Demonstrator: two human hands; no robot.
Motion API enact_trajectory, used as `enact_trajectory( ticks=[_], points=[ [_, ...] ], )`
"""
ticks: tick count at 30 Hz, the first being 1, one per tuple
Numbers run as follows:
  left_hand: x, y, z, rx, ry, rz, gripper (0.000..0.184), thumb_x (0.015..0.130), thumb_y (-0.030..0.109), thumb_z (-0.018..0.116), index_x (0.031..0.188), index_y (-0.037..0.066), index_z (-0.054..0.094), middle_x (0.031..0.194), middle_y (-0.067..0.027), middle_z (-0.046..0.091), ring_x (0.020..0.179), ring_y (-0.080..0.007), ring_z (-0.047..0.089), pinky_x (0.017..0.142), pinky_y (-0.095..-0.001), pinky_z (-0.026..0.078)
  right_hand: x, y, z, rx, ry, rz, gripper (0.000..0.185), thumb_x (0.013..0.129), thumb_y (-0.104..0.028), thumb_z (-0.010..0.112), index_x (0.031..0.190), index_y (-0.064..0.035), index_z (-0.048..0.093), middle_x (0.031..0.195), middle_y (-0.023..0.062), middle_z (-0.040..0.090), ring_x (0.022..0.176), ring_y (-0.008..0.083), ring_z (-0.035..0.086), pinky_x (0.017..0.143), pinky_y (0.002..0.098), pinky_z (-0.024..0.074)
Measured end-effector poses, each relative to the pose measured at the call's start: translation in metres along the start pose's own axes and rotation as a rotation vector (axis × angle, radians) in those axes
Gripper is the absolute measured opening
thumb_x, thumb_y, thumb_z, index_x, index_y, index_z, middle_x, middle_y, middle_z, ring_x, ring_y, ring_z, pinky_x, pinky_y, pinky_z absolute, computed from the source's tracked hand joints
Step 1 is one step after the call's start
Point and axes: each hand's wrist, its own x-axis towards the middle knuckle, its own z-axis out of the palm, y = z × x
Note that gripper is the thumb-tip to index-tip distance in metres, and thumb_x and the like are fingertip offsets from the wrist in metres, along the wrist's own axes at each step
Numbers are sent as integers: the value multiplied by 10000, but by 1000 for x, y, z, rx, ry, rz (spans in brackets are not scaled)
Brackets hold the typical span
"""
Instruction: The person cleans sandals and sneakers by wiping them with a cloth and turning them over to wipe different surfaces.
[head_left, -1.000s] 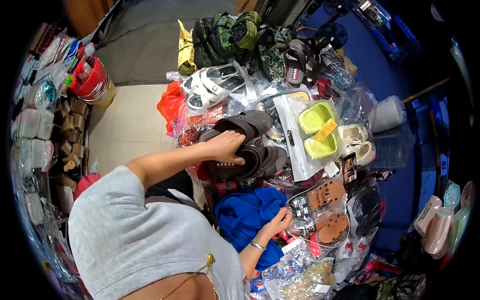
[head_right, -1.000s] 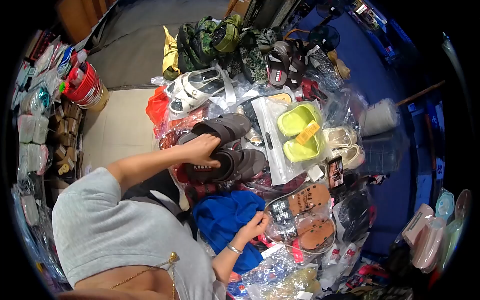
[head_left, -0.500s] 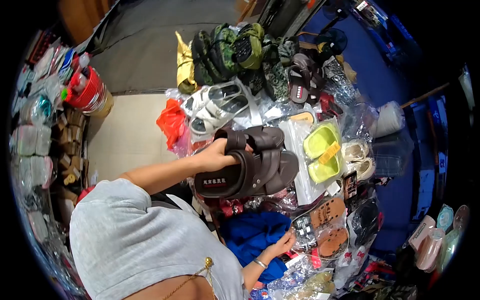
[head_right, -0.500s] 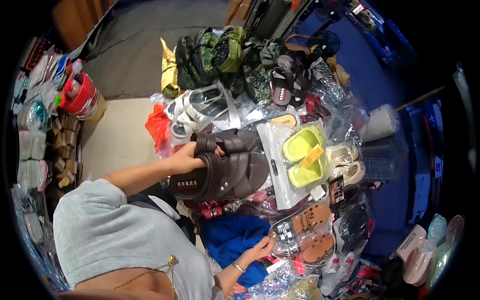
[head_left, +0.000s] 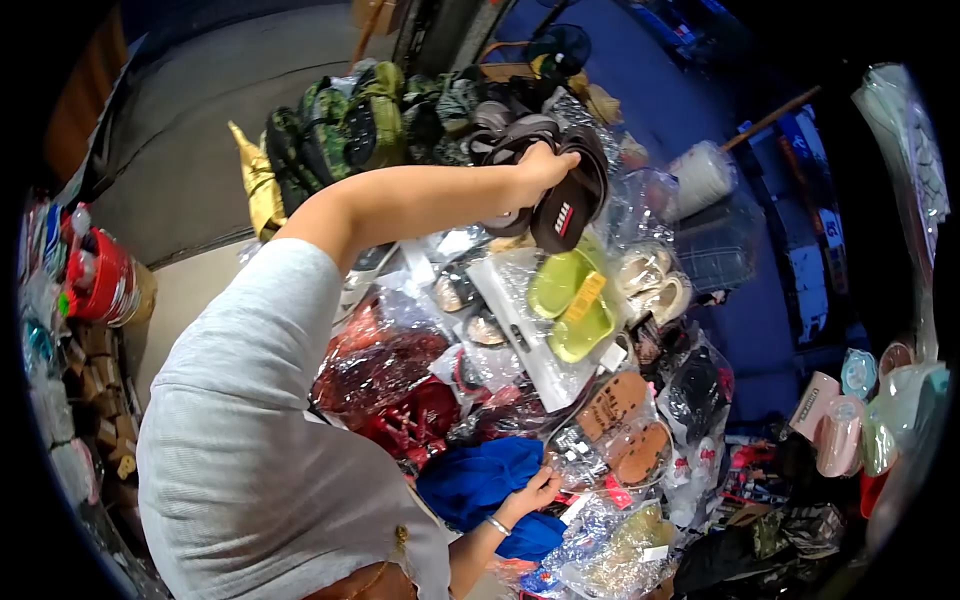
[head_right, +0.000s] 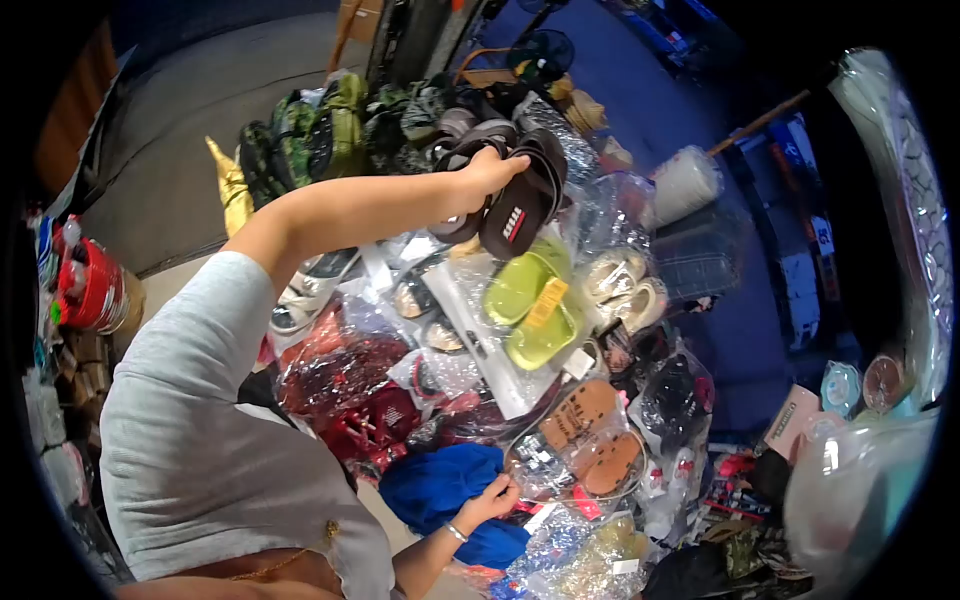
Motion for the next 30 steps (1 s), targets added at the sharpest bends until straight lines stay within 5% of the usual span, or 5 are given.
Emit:
enact_trajectory(
  ticks=[9, 18, 22, 28, 30],
  points=[
    [121, -20, 83, 277, 330, -98, 530, 892, 441, 578, 1118, -33, 653, 1209, -244, 612, 1138, -380, 592, 974, -449, 463, 1, 9, 6, -45, 75, -14, 290, 971, -148, 532, 734, -30, 415, 721, -14, 379, 686, 105, 317, 612, 271, 311],
    [127, -84, 73, 504, 32, 133, 630, 784, 379, 702, 1225, -40, 541, 1145, -215, 632, 1062, -329, 623, 851, -420, 530, 0, -7, 11, -90, 99, 54, 247, 960, -156, 542, 797, 27, 511, 763, 55, 504, 724, 152, 409, 698, 316, 390],
    [34, -82, -3, -248, -655, 206, 543, 923, 201, 620, 1390, -5, 435, 1251, -133, 602, 1160, -183, 556, 968, -329, 440, 2, 8, 3, -143, 26, 12, 272, 974, -158, 526, 803, 52, 495, 745, 73, 473, 725, 175, 382, 688, 336, 373],
    [-95, -117, -170, -515, -13, 87, 294, 943, 221, 598, 1170, 35, 577, 978, -43, 639, 863, -154, 624, 833, -315, 520, 6, 12, 3, -70, -6, 1, 303, 973, -198, 542, 795, 43, 496, 735, 79, 465, 709, 193, 398, 672, 345, 375],
    [-108, -138, -204, -768, 196, -212, 492, 918, 381, 625, 1271, 83, 456, 1165, -122, 560, 1075, -232, 562, 912, -442, 510, 5, 5, 5, -92, -21, -14, 311, 985, -213, 529, 797, 32, 495, 731, 53, 447, 705, 161, 362, 650, 323, 356]
  ],
)
